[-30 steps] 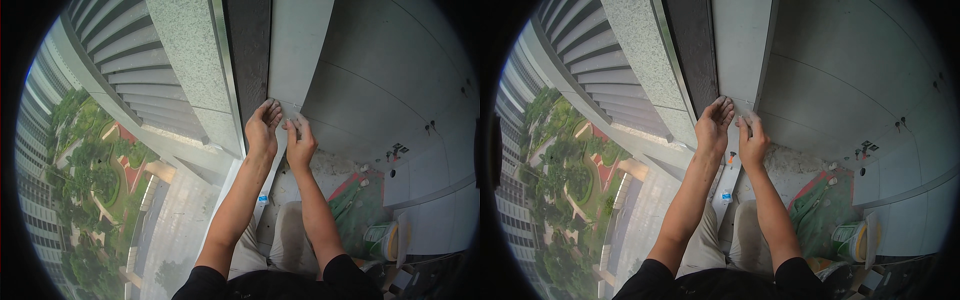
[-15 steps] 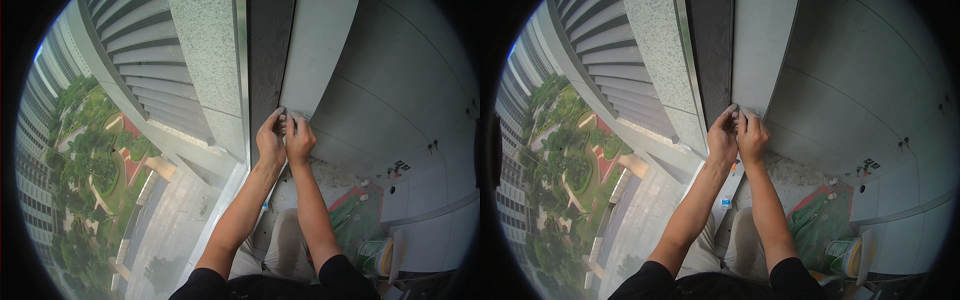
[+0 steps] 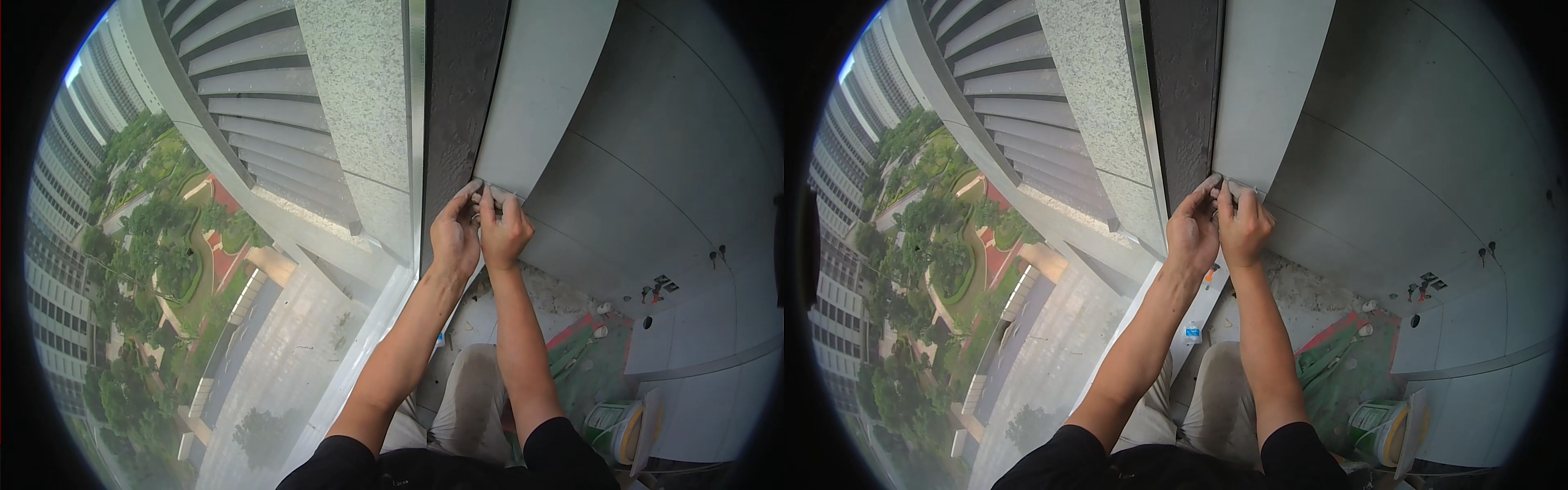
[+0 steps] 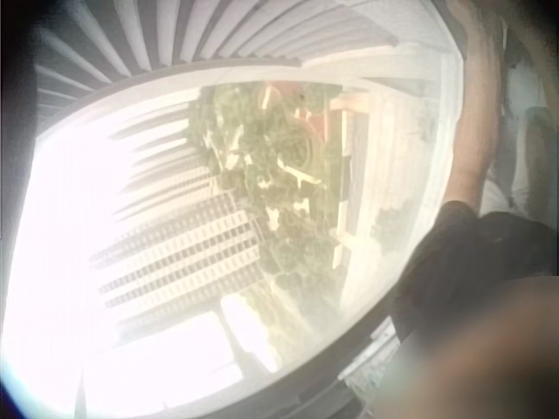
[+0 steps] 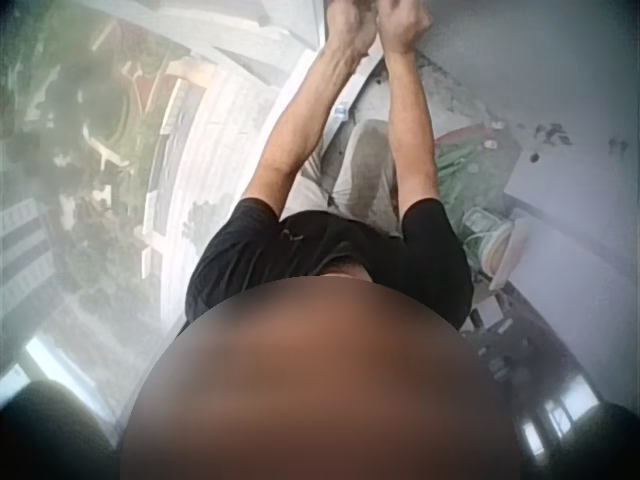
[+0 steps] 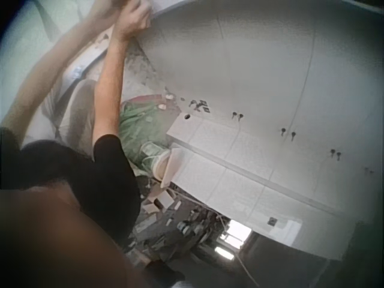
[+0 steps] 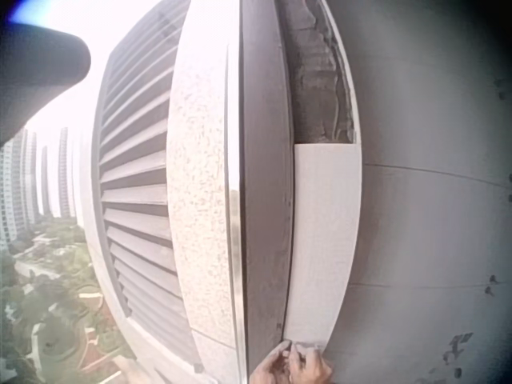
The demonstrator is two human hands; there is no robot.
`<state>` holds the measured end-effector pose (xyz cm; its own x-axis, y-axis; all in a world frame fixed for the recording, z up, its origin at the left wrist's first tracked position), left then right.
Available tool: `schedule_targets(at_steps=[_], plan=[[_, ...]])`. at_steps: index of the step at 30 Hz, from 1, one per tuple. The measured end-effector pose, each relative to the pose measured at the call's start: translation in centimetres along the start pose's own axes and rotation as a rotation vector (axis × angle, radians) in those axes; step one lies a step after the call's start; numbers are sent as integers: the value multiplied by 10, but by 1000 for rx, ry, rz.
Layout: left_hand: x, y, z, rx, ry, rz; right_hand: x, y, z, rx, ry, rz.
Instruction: Applying mortar and installing tiles onto a wall near a window frame.
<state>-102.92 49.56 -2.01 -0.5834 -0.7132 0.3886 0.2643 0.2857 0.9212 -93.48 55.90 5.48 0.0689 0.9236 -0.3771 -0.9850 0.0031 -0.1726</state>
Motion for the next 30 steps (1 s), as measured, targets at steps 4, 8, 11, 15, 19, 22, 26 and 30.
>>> schedule_targets(at_steps=[4,8,11,15,19,22,26,30], plan=[[-4,1,-1,30,-12,-64,-2,-1,6,4,-52,10],[-5,3,-4,70,-3,-89,-6,-2,10,-46,-102,-30],[-3,4,-6,62,-5,-87,-5,0,10,-124,-74,-55],[-1,5,-4,34,0,-36,-13,-2,16,-92,-103,-82],[0,-3,-15,-46,21,24,-19,-16,16,-90,-72,-21],[1,-35,-51,-94,63,240,8,-53,-30,-117,79,114],[-27,-133,-132,81,-142,573,111,-142,-196,-291,410,-45],[-60,-214,-208,144,-286,754,208,-287,-433,-454,1027,-451]])
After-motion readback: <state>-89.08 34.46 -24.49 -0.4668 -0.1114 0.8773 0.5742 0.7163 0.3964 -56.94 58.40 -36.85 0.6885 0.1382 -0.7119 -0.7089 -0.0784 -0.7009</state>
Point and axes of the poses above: each hand's wrist, its own z-axis towards the middle knuckle, its own y-axis out of the palm, x = y × z, the point moved 8 cm from there along z, towards the middle knuckle, and after that the axes turned 1 degree about y, right-handed, at the moved point
